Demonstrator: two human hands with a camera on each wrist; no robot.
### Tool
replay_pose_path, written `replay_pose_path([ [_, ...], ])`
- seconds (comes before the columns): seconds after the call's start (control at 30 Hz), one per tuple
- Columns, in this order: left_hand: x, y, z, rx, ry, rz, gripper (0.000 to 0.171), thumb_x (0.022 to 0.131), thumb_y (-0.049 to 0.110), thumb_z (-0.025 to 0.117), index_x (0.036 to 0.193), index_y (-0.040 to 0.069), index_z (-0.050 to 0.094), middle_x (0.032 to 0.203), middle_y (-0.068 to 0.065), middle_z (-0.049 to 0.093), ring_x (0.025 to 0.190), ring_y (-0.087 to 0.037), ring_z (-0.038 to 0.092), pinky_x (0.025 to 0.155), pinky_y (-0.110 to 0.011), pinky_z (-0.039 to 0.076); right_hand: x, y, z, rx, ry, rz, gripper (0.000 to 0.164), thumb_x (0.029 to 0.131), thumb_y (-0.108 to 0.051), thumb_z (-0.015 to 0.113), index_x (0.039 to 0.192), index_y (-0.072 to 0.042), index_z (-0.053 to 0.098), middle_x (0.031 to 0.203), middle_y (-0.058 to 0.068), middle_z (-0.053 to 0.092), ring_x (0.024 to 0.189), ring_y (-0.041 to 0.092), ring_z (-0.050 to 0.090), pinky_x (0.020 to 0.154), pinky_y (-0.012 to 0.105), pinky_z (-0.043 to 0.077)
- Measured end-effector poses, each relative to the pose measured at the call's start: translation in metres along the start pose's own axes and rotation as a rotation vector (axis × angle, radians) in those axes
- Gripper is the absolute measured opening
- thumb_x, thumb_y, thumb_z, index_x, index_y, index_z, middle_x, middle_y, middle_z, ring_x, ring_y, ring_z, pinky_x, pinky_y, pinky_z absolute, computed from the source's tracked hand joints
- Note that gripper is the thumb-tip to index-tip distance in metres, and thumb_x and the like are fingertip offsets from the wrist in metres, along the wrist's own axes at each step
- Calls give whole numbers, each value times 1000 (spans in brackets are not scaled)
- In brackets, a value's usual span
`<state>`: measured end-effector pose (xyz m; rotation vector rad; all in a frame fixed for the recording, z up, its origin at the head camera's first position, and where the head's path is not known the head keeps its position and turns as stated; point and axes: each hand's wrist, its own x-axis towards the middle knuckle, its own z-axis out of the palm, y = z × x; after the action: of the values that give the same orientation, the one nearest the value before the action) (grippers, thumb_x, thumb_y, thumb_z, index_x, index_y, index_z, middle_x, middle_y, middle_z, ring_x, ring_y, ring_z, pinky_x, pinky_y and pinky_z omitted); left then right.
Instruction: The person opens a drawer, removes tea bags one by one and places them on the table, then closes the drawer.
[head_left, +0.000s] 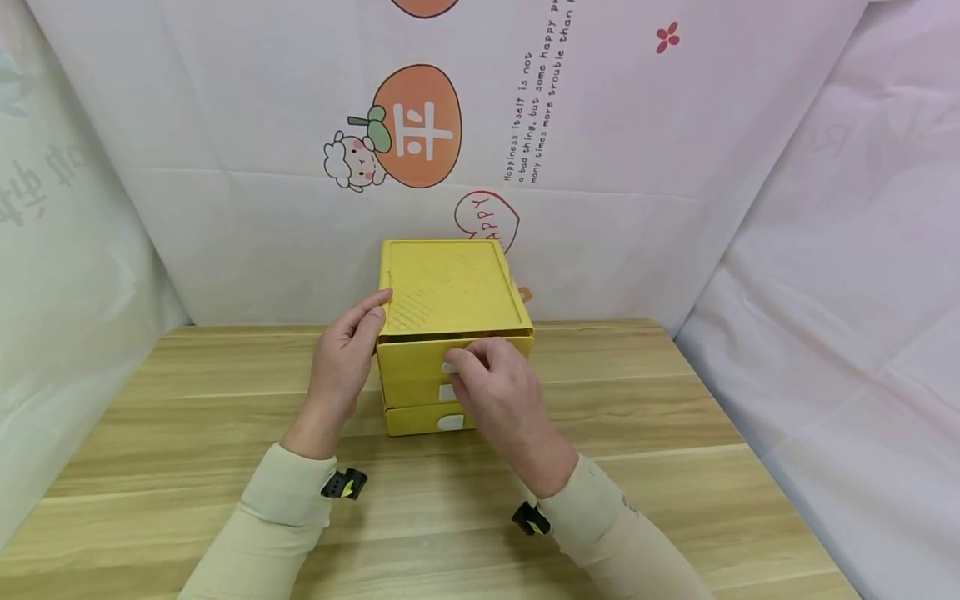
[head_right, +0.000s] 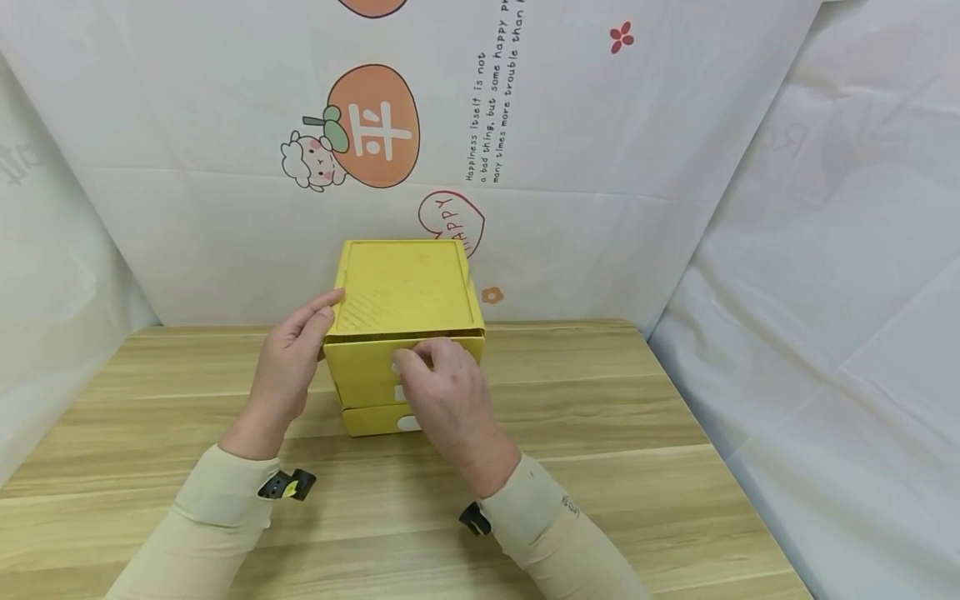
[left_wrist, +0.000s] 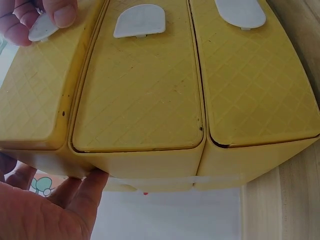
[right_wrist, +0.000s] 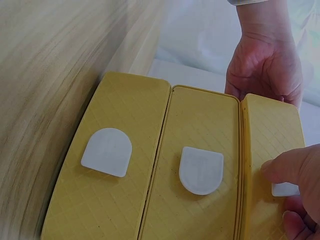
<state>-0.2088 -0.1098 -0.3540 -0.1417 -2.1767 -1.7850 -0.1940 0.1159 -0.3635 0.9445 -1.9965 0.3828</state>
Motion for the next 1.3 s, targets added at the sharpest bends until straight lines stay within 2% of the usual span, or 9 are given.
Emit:
replay_pose_path([
  [0.13, 0, 0, 0, -7, -1, 6, 40, 109, 47, 50, 142, 33, 66, 62, 7, 33, 55, -11, 31, 51, -28, 31, -1, -2, -3, -6, -1, -2, 15, 91, 1, 69, 105, -6, 69, 84, 8, 60, 70, 19, 51, 58, 30, 43],
  [0.33, -1, 0, 0, -9, -3, -1, 40, 109, 48, 50, 142, 34, 66, 62, 5, 33, 49, -11, 27, 45, -26, 26, -3, -5, -7, -12, -7, -4, 15, 91, 0, 69, 105, -7, 70, 87, 9, 62, 75, 21, 55, 62, 31, 48],
  [0.47, -1, 2, 0, 1, 1, -9, 41, 108, 50, 50, 143, 35, 65, 69, 3, 38, 50, -11, 28, 46, -28, 28, -5, -7, -9, -11, -8, -18, 15, 91, 0, 70, 105, -7, 70, 89, 10, 63, 76, 22, 57, 64, 33, 50],
  [0.57, -1, 2, 0, 10, 1, -12, 41, 108, 51, 50, 143, 35, 65, 70, 2, 40, 50, -11, 29, 48, -29, 31, -6, -9, -12, 2, -8, -26, 16, 91, 1, 69, 105, -6, 69, 86, 8, 61, 72, 20, 53, 62, 32, 47],
  [0.77, -2, 2, 0, 16, -5, -11, 42, 108, 52, 49, 144, 35, 64, 65, 4, 38, 51, -12, 32, 59, -32, 37, -8, -13, -17, 7, -8, -30, 14, 91, 1, 67, 103, -6, 69, 80, 6, 57, 68, 18, 47, 59, 29, 42],
  [0.83, -2, 2, 0, 18, -3, -14, 42, 108, 53, 49, 143, 36, 65, 65, 3, 38, 51, -12, 32, 58, -33, 36, -9, -14, -18, 7, -8, -33, 14, 91, 2, 66, 103, -6, 69, 81, 6, 57, 69, 18, 48, 60, 29, 43],
  [0.93, -3, 3, 0, 23, -4, -19, 42, 108, 53, 49, 143, 37, 64, 71, -1, 42, 51, -12, 31, 58, -33, 36, -11, -16, -19, 16, -7, -37, 15, 91, 2, 65, 102, -6, 69, 80, 6, 57, 68, 17, 47, 60, 28, 41],
  [1.07, -3, 4, 0, 28, -3, -24, 42, 108, 53, 48, 144, 37, 63, 84, -6, 46, 55, -13, 33, 66, -33, 39, -13, -18, -23, 28, -7, -38, 16, 90, 2, 64, 102, -6, 70, 79, 5, 56, 66, 17, 46, 58, 27, 40],
  [1.3, -2, 3, 2, 32, 10, -25, 42, 108, 52, 49, 144, 36, 64, 84, -6, 45, 62, -14, 37, 71, -32, 41, -16, -22, -26, 33, 24, -41, 15, 90, 2, 65, 101, -6, 71, 80, 6, 58, 66, 18, 50, 57, 27, 43],
])
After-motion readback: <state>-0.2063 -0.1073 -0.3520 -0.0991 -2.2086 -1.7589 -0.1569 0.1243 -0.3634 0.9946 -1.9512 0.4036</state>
